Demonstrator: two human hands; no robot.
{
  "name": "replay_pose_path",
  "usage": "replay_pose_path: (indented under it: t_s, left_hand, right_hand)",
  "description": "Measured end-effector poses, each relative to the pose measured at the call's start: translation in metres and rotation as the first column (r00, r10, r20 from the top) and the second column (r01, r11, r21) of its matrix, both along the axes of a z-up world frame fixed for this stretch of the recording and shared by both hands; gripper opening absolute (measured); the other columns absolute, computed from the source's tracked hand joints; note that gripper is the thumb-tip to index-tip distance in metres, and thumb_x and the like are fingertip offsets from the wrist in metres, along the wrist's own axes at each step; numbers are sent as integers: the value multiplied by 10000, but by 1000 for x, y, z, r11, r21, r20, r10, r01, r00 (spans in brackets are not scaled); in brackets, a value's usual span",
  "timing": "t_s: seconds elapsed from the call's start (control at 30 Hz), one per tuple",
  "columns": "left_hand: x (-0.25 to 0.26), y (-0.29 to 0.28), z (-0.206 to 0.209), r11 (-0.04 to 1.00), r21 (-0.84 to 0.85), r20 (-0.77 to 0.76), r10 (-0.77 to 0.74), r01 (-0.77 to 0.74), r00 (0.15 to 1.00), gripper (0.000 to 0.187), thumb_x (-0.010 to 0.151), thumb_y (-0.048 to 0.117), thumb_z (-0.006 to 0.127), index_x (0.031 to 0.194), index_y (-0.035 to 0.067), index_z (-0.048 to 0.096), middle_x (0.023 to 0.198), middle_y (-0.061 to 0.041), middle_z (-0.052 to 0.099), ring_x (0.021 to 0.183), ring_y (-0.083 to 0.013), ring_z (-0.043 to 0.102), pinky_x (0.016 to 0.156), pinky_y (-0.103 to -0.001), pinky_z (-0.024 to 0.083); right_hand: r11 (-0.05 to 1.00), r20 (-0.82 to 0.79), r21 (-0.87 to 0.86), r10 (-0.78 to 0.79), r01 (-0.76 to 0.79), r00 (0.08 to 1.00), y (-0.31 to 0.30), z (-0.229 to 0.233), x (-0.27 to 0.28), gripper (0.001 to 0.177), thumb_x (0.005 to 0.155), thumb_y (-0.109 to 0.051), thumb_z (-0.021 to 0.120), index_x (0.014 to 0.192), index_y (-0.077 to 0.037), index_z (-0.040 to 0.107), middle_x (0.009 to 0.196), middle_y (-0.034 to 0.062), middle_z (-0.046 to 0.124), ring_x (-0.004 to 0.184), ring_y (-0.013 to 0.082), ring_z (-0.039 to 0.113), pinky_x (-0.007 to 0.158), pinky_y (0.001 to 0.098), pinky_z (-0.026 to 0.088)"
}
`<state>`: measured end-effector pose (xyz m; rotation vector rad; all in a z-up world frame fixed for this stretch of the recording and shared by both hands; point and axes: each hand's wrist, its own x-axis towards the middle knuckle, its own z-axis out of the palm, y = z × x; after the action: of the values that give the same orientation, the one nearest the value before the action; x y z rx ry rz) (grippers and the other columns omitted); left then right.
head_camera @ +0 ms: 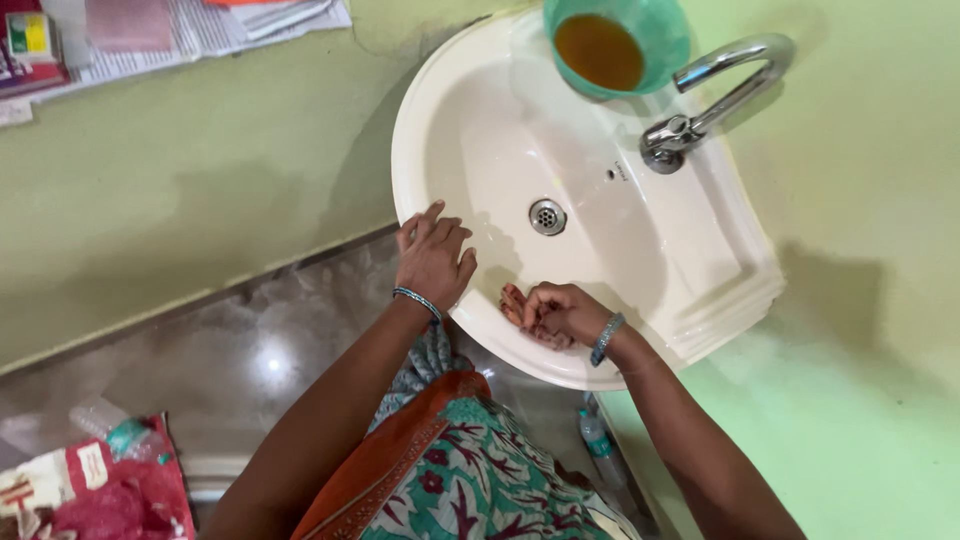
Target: The person cleans a white bathroom sink using a patterned cloth and a bowl of liquid. They wipe the sink basin, faucet, and surrounding surfaces, repeatedly dipping the cloth into the bowl to soak it. The person also rinses the cloth under running water from the faucet and wrings it out before continuing to wipe the sink.
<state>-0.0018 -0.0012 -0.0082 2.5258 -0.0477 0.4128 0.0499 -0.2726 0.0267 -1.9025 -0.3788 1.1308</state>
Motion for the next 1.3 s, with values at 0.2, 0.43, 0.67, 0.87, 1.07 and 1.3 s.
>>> replay_pose_path:
  t_s: [0.2,0.43,0.67,0.87,1.07,1.3]
  left_hand:
    - [-2,4,-4,998,53,-13,-45,46,999,357,933,307,592,1187,79,699,1259,-84,633,1474,-296,339,1180,-524,185]
    - [-3,6,-9,995,81,-41,-58,61,997,358,948,310,576,1199,79,686,1292,-97,610,1491,-293,306,1199,-525,176]
    - [-4,6,-6,995,80,-69,-54,59,996,358,945,310,570,1201,86,684,1315,-94,607,1496,-289,293,1201,-535,175]
    - [-2,5,-1,997,70,-58,-41,45,997,360,929,305,577,1198,93,687,1320,-96,608,1489,-288,297,1191,-541,173]
    - [-2,2,6,997,76,-70,-23,28,997,344,933,284,576,1199,98,690,1325,-88,618,1492,-278,312,1199,-529,187]
    - [0,0,5,997,72,-52,2,1,999,340,918,262,584,1197,100,689,1346,-81,614,1491,-270,324,1194,-520,194]
  right_hand:
    - [971,495,238,-155,38,855,-17,103,-5,146,871,118,670,934,-13,686,968,40,723,995,123,705,870,287,594]
    - [863,697,487,-478,137,535,-31,243,-12,148,996,103,713,1109,53,631,1064,172,737,953,174,733,781,279,603]
    - [705,556,700,-639,117,532,-35,275,-19,174,1002,119,644,1150,38,600,1025,152,732,850,145,713,777,253,603]
    - [906,743,346,-424,246,519,-79,199,30,185,1026,-27,703,1194,28,651,1024,148,722,898,189,697,793,281,535]
    - [953,692,-165,-72,255,718,-88,30,86,452,899,-213,738,1333,-125,646,1343,169,627,1170,296,659,967,399,546]
    - [823,493,-568,336,5,802,5,-132,118,806,869,-347,658,1527,-9,338,1477,257,470,1379,396,476,1159,448,376]
